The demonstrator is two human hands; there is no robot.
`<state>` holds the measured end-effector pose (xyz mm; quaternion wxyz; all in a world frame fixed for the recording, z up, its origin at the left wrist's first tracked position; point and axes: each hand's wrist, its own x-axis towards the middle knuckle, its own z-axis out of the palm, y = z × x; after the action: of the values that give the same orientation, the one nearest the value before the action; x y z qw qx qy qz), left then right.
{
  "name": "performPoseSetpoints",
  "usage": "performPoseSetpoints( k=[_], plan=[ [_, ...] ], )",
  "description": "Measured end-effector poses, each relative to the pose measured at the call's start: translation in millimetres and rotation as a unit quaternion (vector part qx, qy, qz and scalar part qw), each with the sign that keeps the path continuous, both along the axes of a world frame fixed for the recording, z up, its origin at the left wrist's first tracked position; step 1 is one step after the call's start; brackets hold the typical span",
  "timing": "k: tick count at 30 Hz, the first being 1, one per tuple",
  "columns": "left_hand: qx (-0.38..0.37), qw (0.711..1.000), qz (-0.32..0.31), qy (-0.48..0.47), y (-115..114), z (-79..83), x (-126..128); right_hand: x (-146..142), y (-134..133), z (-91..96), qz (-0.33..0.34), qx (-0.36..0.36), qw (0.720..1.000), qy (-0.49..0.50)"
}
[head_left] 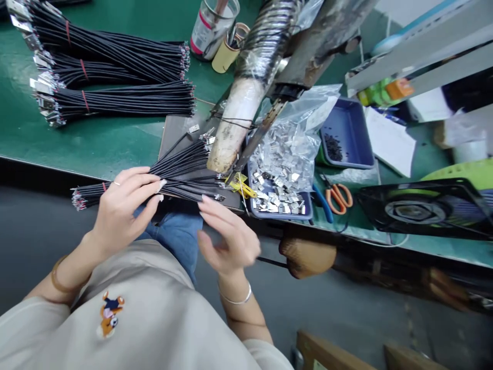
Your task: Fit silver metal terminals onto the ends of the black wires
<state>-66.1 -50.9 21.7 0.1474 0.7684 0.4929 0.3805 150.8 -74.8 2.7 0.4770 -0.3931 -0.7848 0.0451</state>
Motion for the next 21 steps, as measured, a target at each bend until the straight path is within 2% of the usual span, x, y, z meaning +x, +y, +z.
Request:
performPoseSetpoints(
  k=[4,6,8,11,14,16,18,19,21],
  plan=[
    [-0.01,0.993,0.04,0.11,9.4,-22.1,-2.8,-39.9,22.1,-11.3,-0.06,-0.111,0.982,-0.139],
    [-0.006,0.988,0.07,0.135,14.2,-31.8,-4.6,-53.0,33.0,-20.3,-0.076,-0.152,0.967,-0.192],
    [0.0,0.989,0.074,0.131,16.6,-37.8,-7.8,-59.6,38.7,-27.1,-0.078,-0.177,0.956,-0.223],
    [0.018,0.995,0.058,0.085,14.8,-38.0,-13.3,-61.2,38.2,-29.5,-0.078,-0.187,0.948,-0.246],
    [0.054,0.997,0.055,-0.003,4.4,-28.0,-20.7,-62.9,33.2,-25.6,-0.069,-0.184,0.946,-0.258],
    [0.071,0.994,0.027,-0.084,-7.1,-19.4,-28.3,-69.0,30.5,-22.4,-0.036,-0.18,0.946,-0.268],
    [0.022,0.986,-0.041,-0.157,-20.2,-14.2,-37.7,-80.1,29.4,-19.9,0.008,-0.172,0.943,-0.284],
    [-0.035,0.98,-0.08,-0.181,-26.6,-14.1,-42.6,-87.1,29.8,-19.0,0.025,-0.165,0.942,-0.292],
    [-0.159,0.965,-0.113,-0.175,-38.3,-20.2,-52.1,-102.0,32.7,-18.1,0.043,-0.15,0.941,-0.299]
  ],
)
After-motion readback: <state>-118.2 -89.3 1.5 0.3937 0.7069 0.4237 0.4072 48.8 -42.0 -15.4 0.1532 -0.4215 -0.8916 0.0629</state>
